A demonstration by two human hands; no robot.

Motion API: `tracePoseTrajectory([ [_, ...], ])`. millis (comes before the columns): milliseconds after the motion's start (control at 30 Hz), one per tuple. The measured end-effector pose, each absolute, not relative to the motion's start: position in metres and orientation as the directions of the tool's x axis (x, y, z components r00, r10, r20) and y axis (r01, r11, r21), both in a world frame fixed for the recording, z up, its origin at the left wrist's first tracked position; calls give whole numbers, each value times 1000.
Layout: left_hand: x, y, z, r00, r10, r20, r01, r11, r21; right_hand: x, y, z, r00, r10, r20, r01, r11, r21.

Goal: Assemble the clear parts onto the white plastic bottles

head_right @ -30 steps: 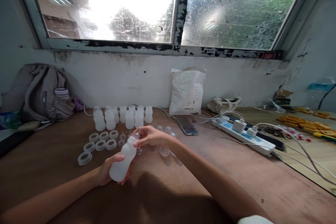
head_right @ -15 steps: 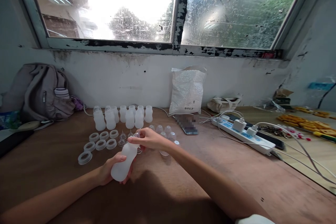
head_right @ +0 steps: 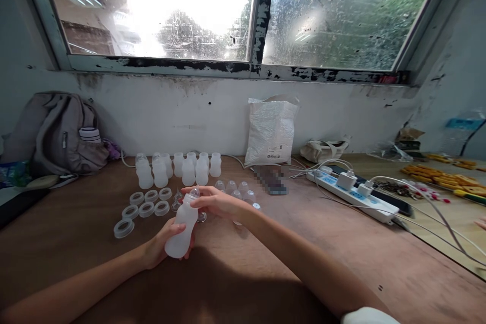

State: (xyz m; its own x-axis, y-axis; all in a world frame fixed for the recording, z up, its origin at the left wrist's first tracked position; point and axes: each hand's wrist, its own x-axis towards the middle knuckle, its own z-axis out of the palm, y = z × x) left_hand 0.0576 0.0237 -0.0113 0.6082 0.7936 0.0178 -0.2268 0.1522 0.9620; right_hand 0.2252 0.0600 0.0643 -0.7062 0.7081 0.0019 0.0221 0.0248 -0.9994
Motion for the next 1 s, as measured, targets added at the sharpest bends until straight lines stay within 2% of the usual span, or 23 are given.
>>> tracePoseTrajectory([
  [67,58,24,-12,600,800,13,-218,148,965,225,59,68,-708,706,-18,12,-13,-1000],
  [200,58,22,-11,580,815,0,-200,142,969,224,59,66,-554,831,48,135,147,-980],
  [367,58,23,-8,598,802,14,-204,134,970,220,56,62,-695,719,14,6,25,-1000],
  [500,62,18,-6,530,848,9,-166,94,982,218,54,58,-557,829,58,29,89,-996],
  [567,64,12,-3,562,826,28,-201,104,974,217,52,58,-631,776,27,-15,23,-1000],
  [667,67,6,0,667,745,-6,-215,201,956,214,48,56,-786,617,-25,-46,-98,-994],
  [700,68,7,1,668,744,-26,-188,202,961,212,47,53,-770,638,-29,-47,-102,-994],
  [767,70,15,3,572,820,0,-102,71,992,207,45,49,-596,803,-4,-48,-41,-998],
  [833,71,26,7,419,897,139,10,-158,987,203,43,47,-348,933,86,-36,79,-996],
  [900,73,35,15,360,907,219,60,-257,965,203,43,51,-270,949,164,-52,155,-987],
  [933,74,36,20,400,898,183,36,-215,976,205,44,56,-314,934,169,-89,148,-985],
  [1000,77,35,31,592,805,24,-45,3,999,210,46,67,-453,880,141,-171,69,-983],
])
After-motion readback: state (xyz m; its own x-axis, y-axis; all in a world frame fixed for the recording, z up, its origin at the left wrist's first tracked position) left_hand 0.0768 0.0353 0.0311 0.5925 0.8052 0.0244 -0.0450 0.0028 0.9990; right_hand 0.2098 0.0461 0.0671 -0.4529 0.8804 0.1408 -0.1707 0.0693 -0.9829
